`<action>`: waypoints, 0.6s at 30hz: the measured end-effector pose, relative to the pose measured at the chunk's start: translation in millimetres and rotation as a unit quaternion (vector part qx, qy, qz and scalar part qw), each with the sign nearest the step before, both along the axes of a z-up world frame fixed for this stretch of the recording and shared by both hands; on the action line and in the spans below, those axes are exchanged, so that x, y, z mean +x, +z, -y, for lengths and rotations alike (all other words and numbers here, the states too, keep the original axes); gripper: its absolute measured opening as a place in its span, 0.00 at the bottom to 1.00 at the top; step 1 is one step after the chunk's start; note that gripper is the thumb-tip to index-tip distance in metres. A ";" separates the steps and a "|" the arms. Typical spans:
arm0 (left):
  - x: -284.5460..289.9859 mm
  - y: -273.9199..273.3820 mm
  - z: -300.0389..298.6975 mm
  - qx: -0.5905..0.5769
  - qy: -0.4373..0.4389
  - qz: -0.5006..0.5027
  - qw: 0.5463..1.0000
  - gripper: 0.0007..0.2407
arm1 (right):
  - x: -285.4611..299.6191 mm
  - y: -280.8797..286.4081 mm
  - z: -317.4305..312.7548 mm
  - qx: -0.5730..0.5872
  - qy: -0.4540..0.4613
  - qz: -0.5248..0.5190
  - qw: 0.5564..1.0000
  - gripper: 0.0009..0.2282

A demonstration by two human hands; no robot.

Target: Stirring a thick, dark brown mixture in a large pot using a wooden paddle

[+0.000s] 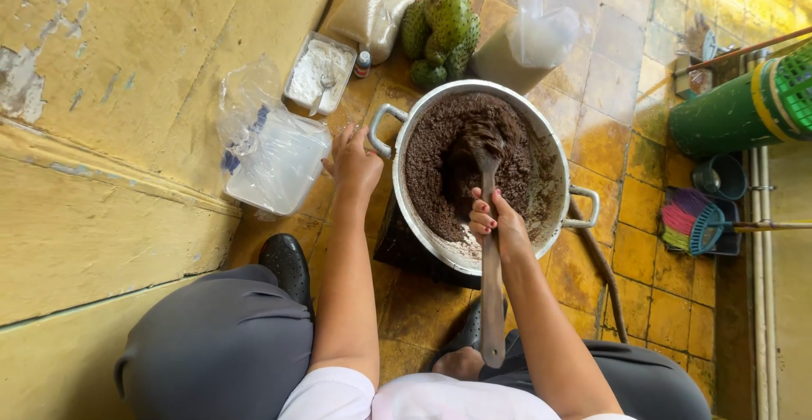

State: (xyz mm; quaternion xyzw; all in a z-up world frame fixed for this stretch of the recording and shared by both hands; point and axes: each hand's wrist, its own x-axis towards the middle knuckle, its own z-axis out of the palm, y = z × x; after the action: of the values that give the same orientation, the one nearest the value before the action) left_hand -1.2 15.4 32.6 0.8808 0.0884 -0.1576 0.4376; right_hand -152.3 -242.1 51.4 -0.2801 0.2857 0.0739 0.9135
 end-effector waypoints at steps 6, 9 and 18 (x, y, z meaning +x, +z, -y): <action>3.2 -24.1 6.3 -0.017 0.066 0.001 0.998 0.22 | -47.2 19.8 44.0 -0.036 0.030 0.007 0.999 0.16; 2.6 -9.8 12.3 -0.025 0.075 0.008 0.997 0.20 | -59.5 35.0 47.7 -0.077 0.033 0.026 0.996 0.17; -4.5 -5.4 8.2 -0.028 0.080 0.023 0.996 0.16 | -38.4 85.6 32.6 -0.294 0.071 0.033 0.952 0.19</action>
State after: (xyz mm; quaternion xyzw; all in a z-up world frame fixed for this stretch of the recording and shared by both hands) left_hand -5.7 7.2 27.2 0.8618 0.1443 -0.1041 0.4751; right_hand -190.7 -274.7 137.0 -0.5584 0.2436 0.0421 0.7919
